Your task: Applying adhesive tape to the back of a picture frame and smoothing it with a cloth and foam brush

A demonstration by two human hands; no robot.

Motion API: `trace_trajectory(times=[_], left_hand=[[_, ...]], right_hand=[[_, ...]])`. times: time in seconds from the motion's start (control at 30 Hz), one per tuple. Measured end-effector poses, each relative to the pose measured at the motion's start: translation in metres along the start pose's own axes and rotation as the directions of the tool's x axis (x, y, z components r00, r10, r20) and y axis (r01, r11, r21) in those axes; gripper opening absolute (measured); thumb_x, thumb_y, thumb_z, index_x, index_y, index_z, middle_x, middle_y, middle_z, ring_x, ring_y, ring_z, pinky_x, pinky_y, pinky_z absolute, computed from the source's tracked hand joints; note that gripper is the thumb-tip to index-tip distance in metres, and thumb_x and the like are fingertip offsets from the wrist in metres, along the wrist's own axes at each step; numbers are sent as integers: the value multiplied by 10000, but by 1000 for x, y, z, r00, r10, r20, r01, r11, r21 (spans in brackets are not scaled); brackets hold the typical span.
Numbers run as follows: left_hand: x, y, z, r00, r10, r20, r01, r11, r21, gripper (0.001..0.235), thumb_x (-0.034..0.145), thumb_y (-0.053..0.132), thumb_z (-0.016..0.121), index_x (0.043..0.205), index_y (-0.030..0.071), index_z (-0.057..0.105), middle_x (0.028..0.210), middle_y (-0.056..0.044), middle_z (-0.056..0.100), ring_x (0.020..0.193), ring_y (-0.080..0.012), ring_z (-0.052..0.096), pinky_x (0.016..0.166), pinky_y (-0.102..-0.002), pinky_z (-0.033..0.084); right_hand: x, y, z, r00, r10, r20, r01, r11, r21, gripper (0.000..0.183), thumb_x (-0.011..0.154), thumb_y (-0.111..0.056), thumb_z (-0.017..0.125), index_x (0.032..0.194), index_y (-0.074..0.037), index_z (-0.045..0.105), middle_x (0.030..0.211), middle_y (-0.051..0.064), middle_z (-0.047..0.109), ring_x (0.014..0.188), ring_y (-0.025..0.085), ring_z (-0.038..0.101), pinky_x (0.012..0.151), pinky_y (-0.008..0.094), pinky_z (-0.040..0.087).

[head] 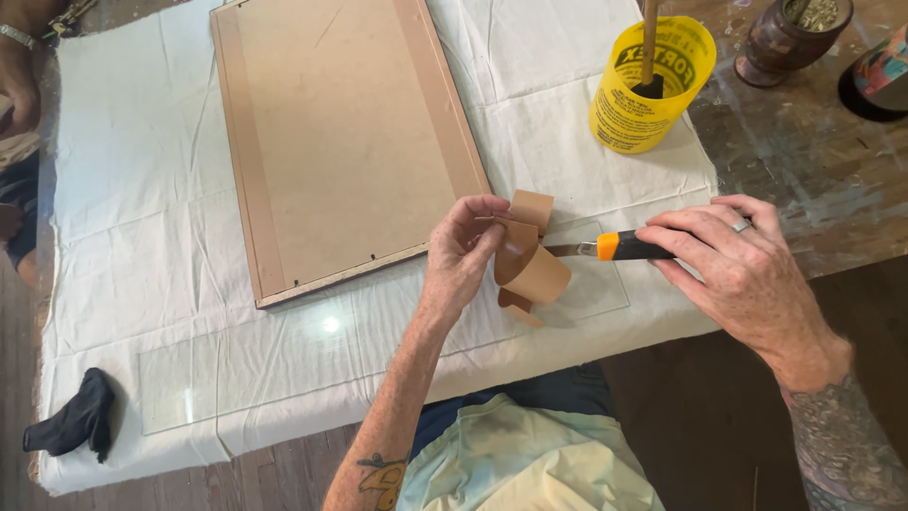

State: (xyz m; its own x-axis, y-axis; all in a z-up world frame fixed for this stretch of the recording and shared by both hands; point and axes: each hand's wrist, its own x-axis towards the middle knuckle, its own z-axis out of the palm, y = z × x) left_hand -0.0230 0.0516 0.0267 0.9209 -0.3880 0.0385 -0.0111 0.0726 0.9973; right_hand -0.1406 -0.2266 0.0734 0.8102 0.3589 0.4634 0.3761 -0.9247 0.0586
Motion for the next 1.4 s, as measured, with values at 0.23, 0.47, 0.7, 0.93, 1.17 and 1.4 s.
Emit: trace_trajectory(times=[0.23,0.47,0.7,0.93,1.17,1.4], left_hand=[[-7,5,3,1000,26,11,-27,999,36,168,974,69,581,1110,136,652,1069,2,719,959,-94,687,909,-253,529],[-10,-1,8,994,99,53,-107,981,164,330,914,120,699,1232,154,615,1232,-4,695,1083,-162,703,957,-312,556],[-10,0,14,999,26,19,-29,974,223,617,883,316,722,1440,188,489,1319,-58,650,1198,-201,638,942,-359,548],[0,5,21,993,-102,51,100,994,50,552,921,307,678,1420,136,513,1172,-103,746,1054,-174,680,923,-321,575],[10,-11,23,994,-70,83,76,994,-76,532,944,145,691,1435,106,490,1103,-111,770,999,-168,724,853,-313,604],[14,-12,19,987,-64,146,80,991,-106,568,955,155,688,1463,91,443,1148,-157,763,1079,-228,735,905,-356,614]], right_hand=[[0,-11,-11,999,3,38,0,998,-61,272,961,-119,743,1229,-164,722,1230,-39,720,1110,168,681,1053,415,438],[11,-20,-5,1000,2,-31,-4,997,-72,281,957,-114,771,1229,-175,734,1254,-26,722,1094,190,684,1026,405,439],[18,-15,1,997,20,-69,-22,1000,-22,386,925,-99,836,1292,-104,716,1297,20,715,1108,244,660,1109,430,445],[26,-8,11,996,32,-84,-25,996,89,360,970,-43,776,1319,-40,689,1295,87,697,1142,274,659,1218,504,438],[30,-5,21,997,14,-77,-9,998,64,430,941,-29,794,1355,-18,677,1311,107,687,1169,286,657,1227,512,462],[24,5,19,998,12,-60,-10,1000,20,437,944,-79,814,1365,-48,701,1328,67,699,1169,304,650,1136,462,480]])
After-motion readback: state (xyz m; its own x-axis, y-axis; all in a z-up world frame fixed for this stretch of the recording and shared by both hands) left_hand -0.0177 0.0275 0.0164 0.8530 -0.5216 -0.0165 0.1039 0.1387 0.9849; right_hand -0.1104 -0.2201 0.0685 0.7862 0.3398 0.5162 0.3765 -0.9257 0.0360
